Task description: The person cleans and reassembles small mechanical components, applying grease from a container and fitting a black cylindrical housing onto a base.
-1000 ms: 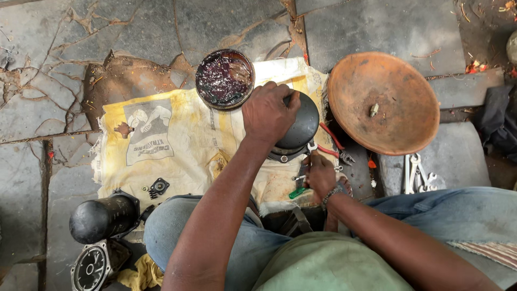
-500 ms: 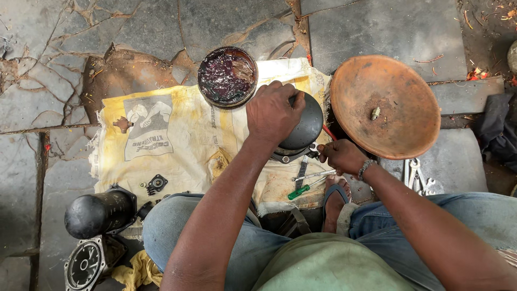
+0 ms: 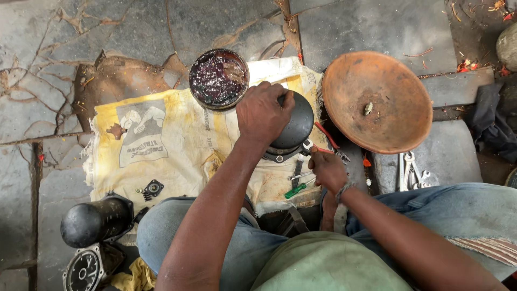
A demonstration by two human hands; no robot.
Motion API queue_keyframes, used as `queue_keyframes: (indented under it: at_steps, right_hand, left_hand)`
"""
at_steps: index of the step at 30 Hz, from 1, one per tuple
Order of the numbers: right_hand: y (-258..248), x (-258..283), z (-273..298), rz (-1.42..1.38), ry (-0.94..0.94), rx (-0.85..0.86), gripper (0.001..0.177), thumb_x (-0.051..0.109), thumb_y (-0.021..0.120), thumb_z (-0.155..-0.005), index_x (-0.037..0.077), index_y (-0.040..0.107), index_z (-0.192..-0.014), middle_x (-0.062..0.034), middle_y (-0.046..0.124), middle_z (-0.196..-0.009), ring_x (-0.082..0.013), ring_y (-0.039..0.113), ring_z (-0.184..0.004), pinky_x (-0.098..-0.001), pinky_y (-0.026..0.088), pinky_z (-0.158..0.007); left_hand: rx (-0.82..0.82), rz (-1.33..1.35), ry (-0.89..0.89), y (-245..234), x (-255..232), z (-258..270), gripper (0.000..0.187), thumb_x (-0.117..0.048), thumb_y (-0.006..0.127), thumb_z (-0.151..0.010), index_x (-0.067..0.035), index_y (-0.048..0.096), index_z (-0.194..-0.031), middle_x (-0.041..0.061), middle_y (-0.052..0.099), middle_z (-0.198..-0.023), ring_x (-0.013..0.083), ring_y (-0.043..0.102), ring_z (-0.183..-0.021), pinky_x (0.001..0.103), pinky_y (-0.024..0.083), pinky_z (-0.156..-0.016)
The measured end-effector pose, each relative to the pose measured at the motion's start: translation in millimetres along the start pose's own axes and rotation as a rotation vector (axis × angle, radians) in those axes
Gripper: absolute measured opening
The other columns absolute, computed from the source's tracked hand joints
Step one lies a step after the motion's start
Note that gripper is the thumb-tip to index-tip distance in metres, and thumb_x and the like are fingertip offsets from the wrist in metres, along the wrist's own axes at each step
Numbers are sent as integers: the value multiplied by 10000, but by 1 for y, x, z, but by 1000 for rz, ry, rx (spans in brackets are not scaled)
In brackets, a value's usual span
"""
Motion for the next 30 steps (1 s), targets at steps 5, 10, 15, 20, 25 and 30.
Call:
queue_keyframes:
  at_steps: [5, 10, 15, 20, 25, 30]
  right_hand:
    - [-31, 33, -32, 602, -193, 114, 683, 618, 503, -991, 72, 816, -724, -96, 644, -531, -213, 661, -516, -391, 536, -617]
    - [-12, 27, -43, 636, -167, 312, 643, 556, 467, -1032, 68, 796, -772, -128, 600, -521, -233, 659, -492, -401, 550, -608]
    - [61, -30, -17, -79, 1, 156, 180, 236, 536, -945, 134, 680, -981, 4, 649, -613, -182, 673, -494, -398, 560, -494]
    - [35, -37, 1, -604, 42, -80, 535, 511, 518, -1091, 24, 648, -910, -8, 474, -602, -146, 436, -468, -367, 433, -444]
    - [-23, 12, -17, 313, -64, 62, 613, 551, 529, -1007, 39, 762, -764, -109, 620, -563, -213, 608, -483, -409, 530, -570]
    - [-23, 43, -40, 699, -326, 190, 670, 588, 514, -994, 79, 834, -697, -54, 654, -524, -192, 632, -509, -398, 528, -631]
  left_hand:
    - [19, -16, -15, -1, -1, 3, 189, -267, 790, -856, -109, 759, -756, 58, 686, -736, 249, 681, -706, 408, 544, -650]
    - [25, -14, -21, 0, 0, 3, 178, -265, 788, -848, -101, 769, -781, 53, 679, -731, 228, 671, -687, 400, 545, -626]
    - [37, -13, -27, 4, 3, 2, 175, -265, 788, -843, -101, 768, -787, 58, 687, -747, 244, 679, -702, 409, 549, -637]
    - [8, 11, 19, 2, 0, 6, 177, -274, 776, -854, -100, 764, -826, 57, 693, -780, 252, 687, -724, 408, 553, -662]
    - [43, -36, -9, 3, 2, 1, 215, -285, 791, -853, -88, 753, -776, 69, 695, -762, 266, 682, -716, 422, 539, -651]
    - [51, -19, -17, 1, 0, 0, 188, -274, 778, -855, -102, 762, -781, 64, 683, -741, 247, 681, -698, 408, 546, -631]
Point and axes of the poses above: each hand's wrist, its own z-axis away from the middle knuckle, its own y-axis out of the palm, x = y × z, the point moved 9 cm from there along -z, towards the middle knuckle
